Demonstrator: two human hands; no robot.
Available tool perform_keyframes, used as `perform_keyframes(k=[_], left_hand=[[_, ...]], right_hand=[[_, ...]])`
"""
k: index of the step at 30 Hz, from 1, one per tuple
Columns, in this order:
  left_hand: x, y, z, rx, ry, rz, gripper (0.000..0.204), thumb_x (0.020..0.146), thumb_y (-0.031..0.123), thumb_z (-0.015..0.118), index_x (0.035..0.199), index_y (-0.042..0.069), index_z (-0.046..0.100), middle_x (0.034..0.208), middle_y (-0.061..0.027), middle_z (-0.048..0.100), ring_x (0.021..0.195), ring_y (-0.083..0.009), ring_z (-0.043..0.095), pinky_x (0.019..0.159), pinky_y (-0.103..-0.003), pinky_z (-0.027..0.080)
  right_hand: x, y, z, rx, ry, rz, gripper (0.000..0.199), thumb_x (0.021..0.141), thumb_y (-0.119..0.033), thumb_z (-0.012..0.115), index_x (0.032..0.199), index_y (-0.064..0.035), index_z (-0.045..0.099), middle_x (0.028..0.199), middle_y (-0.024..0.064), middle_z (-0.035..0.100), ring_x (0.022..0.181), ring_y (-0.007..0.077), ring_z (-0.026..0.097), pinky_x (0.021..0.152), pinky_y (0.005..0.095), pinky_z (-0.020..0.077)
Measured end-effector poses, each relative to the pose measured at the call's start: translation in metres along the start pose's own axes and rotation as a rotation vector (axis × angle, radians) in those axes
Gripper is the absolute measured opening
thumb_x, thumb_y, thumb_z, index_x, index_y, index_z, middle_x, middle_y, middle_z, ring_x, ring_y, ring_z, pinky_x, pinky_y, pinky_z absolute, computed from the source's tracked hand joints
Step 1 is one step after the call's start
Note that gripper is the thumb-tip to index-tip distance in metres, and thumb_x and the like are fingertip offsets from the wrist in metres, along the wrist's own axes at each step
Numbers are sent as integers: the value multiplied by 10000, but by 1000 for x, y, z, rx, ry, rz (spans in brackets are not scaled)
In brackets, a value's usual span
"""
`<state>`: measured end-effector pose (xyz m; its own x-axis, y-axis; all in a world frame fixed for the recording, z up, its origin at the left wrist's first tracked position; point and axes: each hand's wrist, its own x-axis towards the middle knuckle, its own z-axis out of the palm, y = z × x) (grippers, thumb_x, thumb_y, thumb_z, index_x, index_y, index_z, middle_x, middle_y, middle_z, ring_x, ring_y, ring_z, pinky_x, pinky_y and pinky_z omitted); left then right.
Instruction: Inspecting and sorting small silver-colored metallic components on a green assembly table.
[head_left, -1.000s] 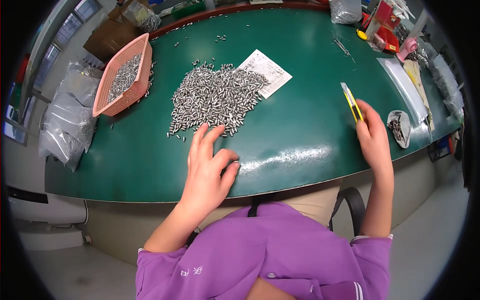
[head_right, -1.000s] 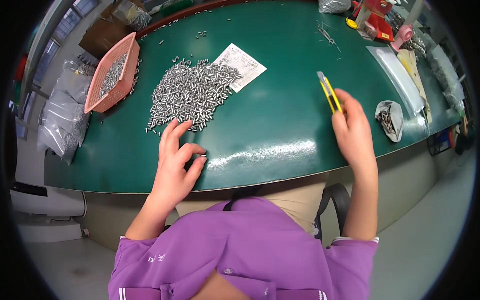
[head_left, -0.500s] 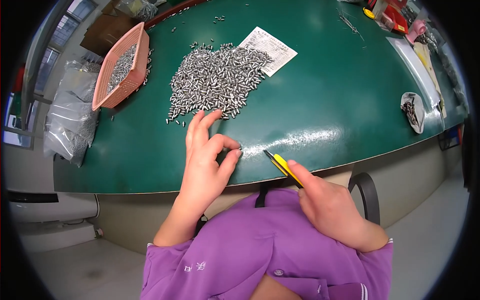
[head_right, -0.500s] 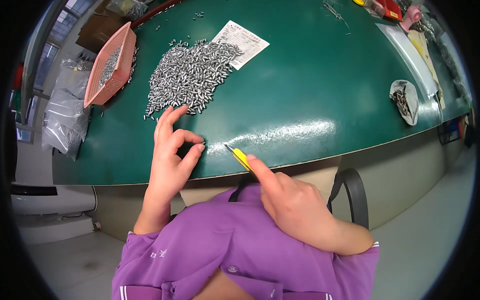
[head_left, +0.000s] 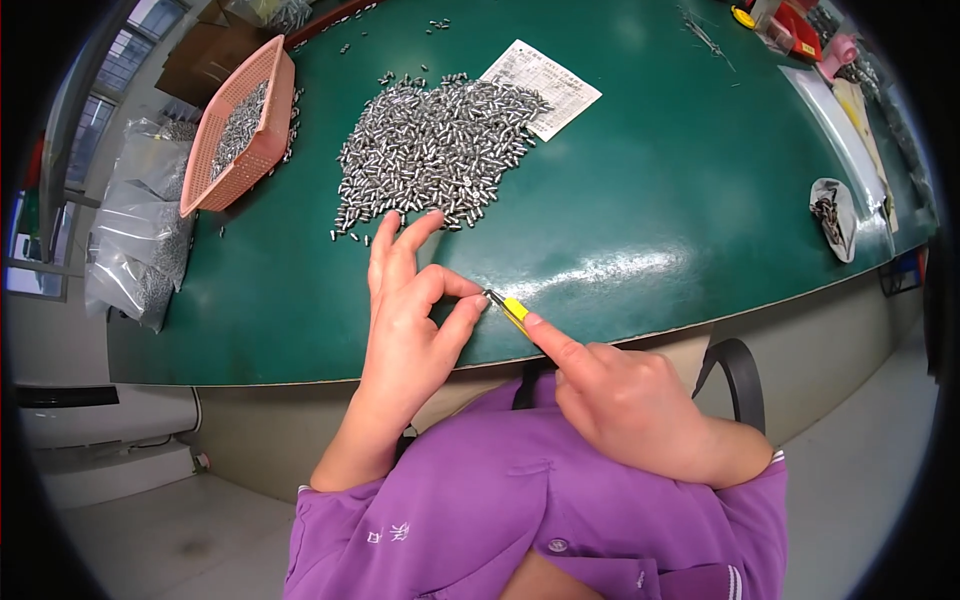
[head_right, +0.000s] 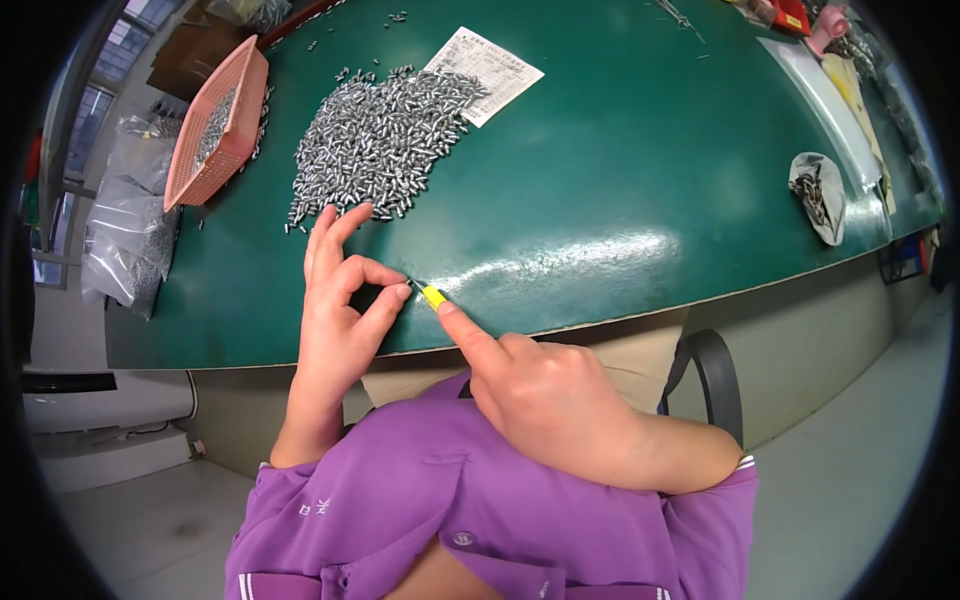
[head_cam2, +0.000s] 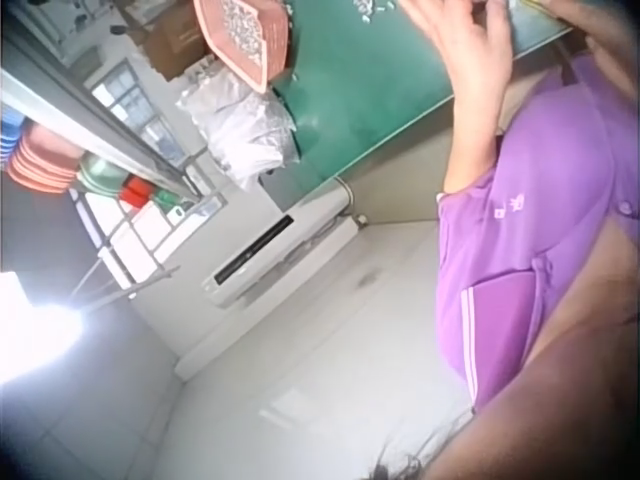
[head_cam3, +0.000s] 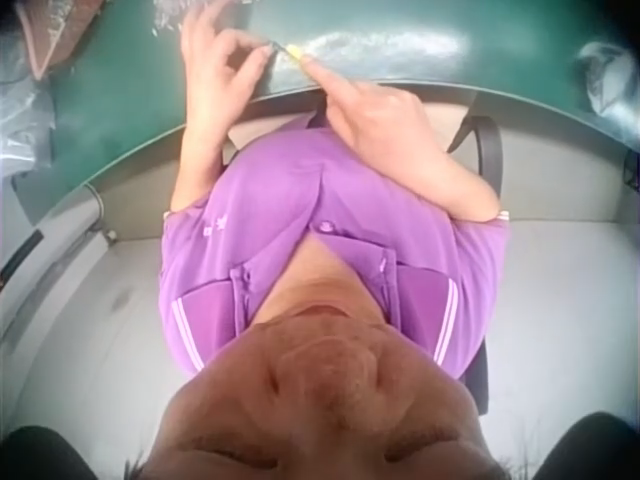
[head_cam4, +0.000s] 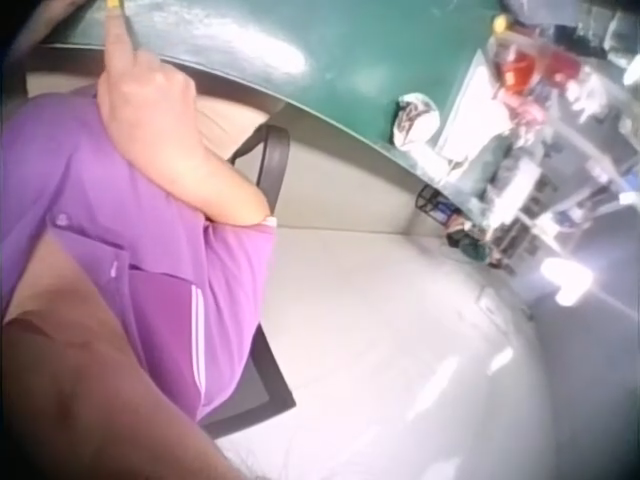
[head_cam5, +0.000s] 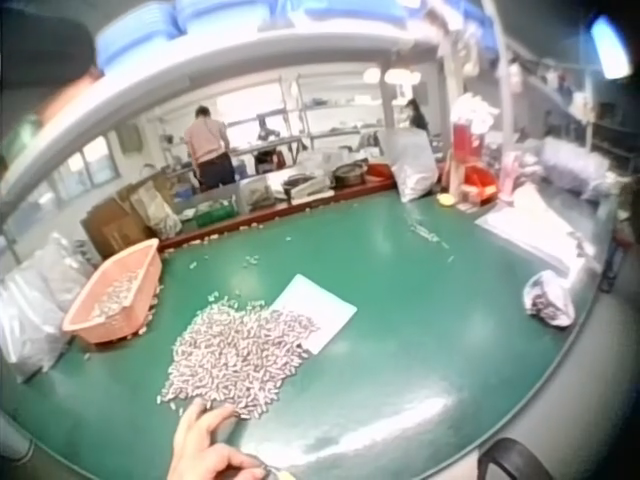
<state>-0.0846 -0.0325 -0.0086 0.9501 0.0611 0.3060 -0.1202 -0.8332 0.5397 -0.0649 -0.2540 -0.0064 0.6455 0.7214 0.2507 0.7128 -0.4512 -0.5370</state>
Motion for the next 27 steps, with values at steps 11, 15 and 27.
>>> perform_keyframes(k=[11,15,27], left_hand=[[3,-2,-2,-45,-30,-11,137,722,50,762,744,64,627,1399,-133,461,1395,-429,235,1104,-512,251],[3,-2,-3,-58,-41,-28,141,722,56,766,739,65,626,1398,-129,464,1395,-429,234,1100,-512,257],[3,-3,-2,-45,-38,-4,144,719,51,765,743,62,623,1386,-134,475,1382,-435,259,1093,-510,273]], right_hand=[[11,4,-12,100,-52,-67,604,742,-46,639,1327,-4,493,602,80,535,472,230,560,450,369,487],[13,3,-15,159,-122,-26,582,757,-45,629,1318,5,484,634,97,571,504,256,586,467,376,495],[5,3,-6,167,-92,32,587,761,-12,609,1336,-35,491,629,86,558,507,242,572,479,367,484]])
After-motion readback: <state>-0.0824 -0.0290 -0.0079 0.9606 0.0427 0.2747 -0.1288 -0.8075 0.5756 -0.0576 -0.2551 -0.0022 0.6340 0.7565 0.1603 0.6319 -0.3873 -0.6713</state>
